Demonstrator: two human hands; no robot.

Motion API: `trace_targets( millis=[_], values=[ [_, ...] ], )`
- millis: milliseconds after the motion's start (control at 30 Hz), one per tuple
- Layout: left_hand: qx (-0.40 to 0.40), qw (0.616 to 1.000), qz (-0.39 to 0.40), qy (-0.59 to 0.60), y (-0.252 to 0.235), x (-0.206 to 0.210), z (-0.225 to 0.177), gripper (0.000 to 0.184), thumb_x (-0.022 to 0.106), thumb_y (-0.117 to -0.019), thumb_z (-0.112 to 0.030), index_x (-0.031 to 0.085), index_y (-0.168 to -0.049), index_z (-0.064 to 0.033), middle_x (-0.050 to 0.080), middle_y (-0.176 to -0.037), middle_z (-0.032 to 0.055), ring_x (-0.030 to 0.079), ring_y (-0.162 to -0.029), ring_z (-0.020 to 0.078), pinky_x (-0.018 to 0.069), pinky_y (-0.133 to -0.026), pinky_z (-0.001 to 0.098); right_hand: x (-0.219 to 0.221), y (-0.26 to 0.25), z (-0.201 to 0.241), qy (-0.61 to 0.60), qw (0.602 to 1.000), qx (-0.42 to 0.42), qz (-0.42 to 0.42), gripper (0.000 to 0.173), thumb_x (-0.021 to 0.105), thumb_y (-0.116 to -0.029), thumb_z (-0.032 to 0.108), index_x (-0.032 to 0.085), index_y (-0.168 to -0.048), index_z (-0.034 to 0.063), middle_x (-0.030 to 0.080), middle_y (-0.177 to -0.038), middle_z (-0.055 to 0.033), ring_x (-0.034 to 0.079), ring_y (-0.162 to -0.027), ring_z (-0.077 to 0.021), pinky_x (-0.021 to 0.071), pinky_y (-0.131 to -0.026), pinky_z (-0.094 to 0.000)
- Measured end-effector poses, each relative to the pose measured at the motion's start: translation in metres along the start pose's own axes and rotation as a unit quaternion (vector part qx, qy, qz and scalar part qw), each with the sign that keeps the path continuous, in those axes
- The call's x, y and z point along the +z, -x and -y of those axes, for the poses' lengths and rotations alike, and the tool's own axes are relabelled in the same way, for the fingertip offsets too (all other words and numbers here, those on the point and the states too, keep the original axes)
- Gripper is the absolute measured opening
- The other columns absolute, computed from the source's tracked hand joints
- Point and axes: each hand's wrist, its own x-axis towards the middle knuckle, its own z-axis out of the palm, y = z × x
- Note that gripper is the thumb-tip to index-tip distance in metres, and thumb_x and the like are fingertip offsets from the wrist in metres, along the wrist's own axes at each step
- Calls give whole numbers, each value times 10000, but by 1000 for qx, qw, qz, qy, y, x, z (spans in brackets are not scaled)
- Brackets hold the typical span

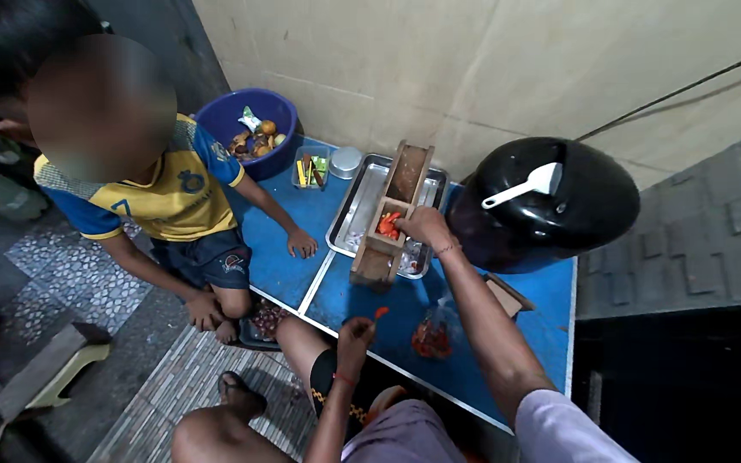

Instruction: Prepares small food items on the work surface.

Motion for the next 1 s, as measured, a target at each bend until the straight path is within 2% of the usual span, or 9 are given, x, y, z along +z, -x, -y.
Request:
trace_targets(
  millis=[167,267,500,700,767,833,900,933,1000],
  values=[
    [5,1000,1,-13,-1,-2,5,138,617,-988,-33,661,-1059,77,665,-869,93,621,-725,105,555,-706,281,27,40,-4,-65,997,-2,-40,494,633,-1001,402,670,-932,-85,668,-951,-307,669,-927,-478,519,-782,-651],
    [9,1000,0,0,-5,-1,12,121,610,-985,-17,659,-1048,73,661,-850,68,618,-715,82,551,-700,261,31,48,3,-63,997,29,-27,509,586,-1036,411,680,-989,-87,676,-1019,-311,672,-1003,-469,521,-852,-624],
    [-10,1000,3,28,-10,1,17,102,609,-983,-11,652,-1042,60,654,-843,53,619,-711,81,549,-689,250,34,45,5,-41,998,52,-21,530,544,-1049,440,683,-951,-62,690,-1000,-274,681,-1005,-426,522,-842,-584],
    [-8,999,5,32,-13,1,22,92,615,-979,-17,659,-1025,49,654,-817,43,610,-682,72,542,-664,244,33,45,5,-26,998,54,-15,566,511,-1054,481,693,-989,-51,695,-1037,-268,678,-1039,-423,516,-865,-585],
    [-11,1000,5,28,-13,0,21,103,617,-982,-22,660,-1039,53,657,-825,47,614,-690,75,545,-676,248,32,45,-3,-71,997,40,-10,619,528,-1038,541,703,-985,-50,696,-996,-264,684,-986,-416,517,-863,-600],
    [-7,1000,1,23,-13,-1,22,99,621,-981,-27,665,-1026,50,664,-817,47,617,-691,78,548,-678,254,31,40,-22,-180,983,3,-30,555,606,-1018,493,705,-933,-46,677,-869,-228,660,-820,-374,520,-785,-585],
    [-8,1000,-2,15,-11,-3,24,111,620,-978,-28,672,-1034,51,668,-817,51,616,-690,85,545,-667,260,27,30,-40,-266,961,-31,-65,482,618,-1027,430,710,-923,-31,660,-801,-177,614,-705,-298,522,-709,-533],
    [-13,1000,-4,12,-10,-4,25,112,620,-976,-28,674,-1036,50,666,-809,50,608,-679,84,537,-653,259,22,21,-44,-282,955,-43,-85,452,616,-1033,399,714,-928,-29,656,-792,-173,603,-689,-289,516,-693,-528],
    [-27,1000,-6,15,-9,-4,24,109,613,-981,-26,669,-1038,48,659,-799,42,594,-665,77,523,-634,249,11,-4,-46,-255,958,-66,-110,413,589,-1045,332,692,-929,-52,654,-824,-225,631,-738,-360,514,-713,-592]
  ],
)
